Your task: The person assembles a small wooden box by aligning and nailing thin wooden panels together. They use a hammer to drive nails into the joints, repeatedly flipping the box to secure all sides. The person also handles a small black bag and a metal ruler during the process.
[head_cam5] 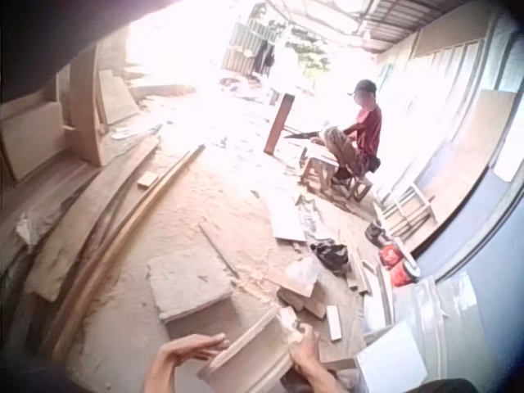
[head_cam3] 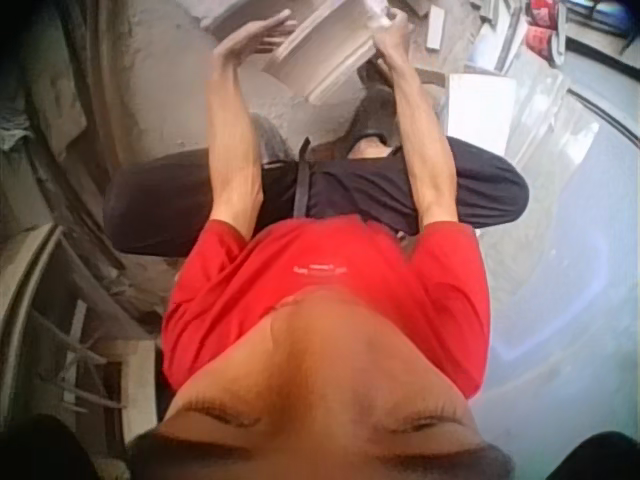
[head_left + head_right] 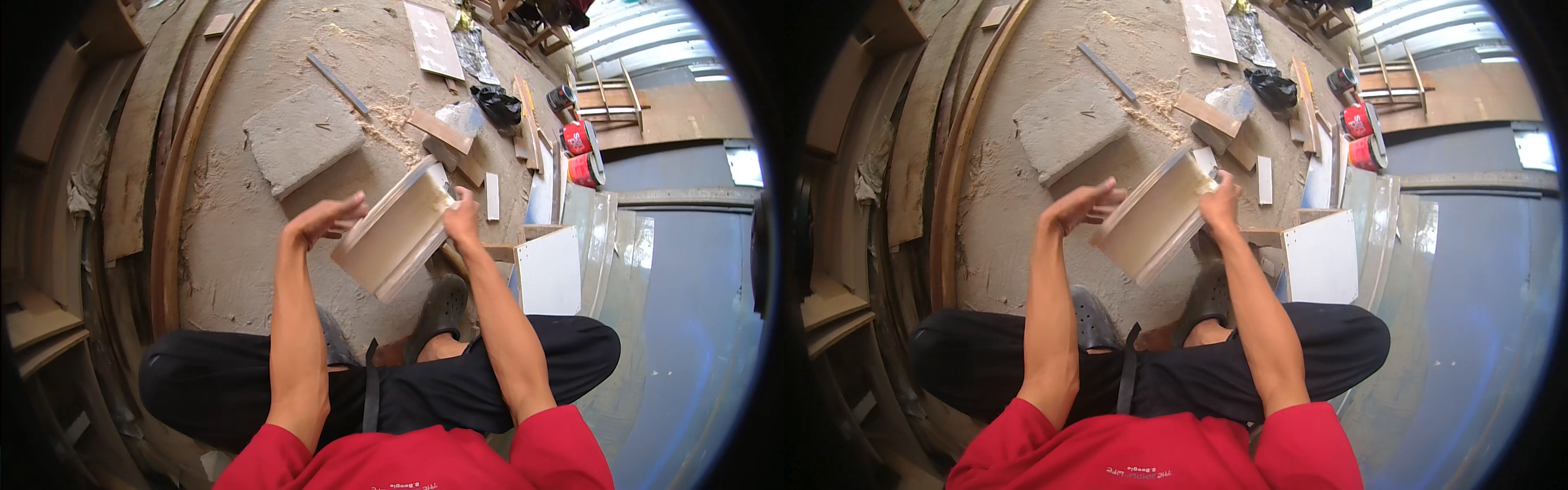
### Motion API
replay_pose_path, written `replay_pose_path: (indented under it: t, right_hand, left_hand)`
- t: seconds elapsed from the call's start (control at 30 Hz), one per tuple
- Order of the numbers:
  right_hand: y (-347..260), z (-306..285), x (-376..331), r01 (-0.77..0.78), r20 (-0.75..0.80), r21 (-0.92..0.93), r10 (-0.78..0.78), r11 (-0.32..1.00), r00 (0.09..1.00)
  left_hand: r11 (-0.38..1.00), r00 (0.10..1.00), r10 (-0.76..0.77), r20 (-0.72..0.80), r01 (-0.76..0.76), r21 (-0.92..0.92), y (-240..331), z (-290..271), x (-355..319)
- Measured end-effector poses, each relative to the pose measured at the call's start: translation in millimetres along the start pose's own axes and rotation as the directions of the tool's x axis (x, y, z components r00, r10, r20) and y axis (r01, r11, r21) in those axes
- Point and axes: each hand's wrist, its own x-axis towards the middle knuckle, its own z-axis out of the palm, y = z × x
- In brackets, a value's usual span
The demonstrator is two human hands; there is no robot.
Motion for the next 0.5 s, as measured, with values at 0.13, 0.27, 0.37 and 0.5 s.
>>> replay_pose_path:
  t: [0.13,0.27,0.37,0.5]
  right_hand:
    - [-11,37,-24,0.211,0.082,-0.019,-0.209,0.977,0.975]
    - [-18,62,-22,0.285,0.143,0.09,-0.296,0.954,0.944]
    - [-19,77,-11,0.348,0.116,0.17,-0.37,0.922,0.922]
    - [-6,83,2,0.248,0.155,0.352,-0.317,0.902,0.936]
  left_hand:
    - [0.999,0.998,-0.052,-0.044,0.053,0.013,-39,20,10]
    - [0.965,0.97,0.015,-0.243,0.05,0.257,-47,34,19]
    - [0.879,0.864,0.087,-0.496,0.167,0.446,-54,40,26]
    - [0.801,0.75,0.039,-0.661,0.372,0.469,-56,47,35]
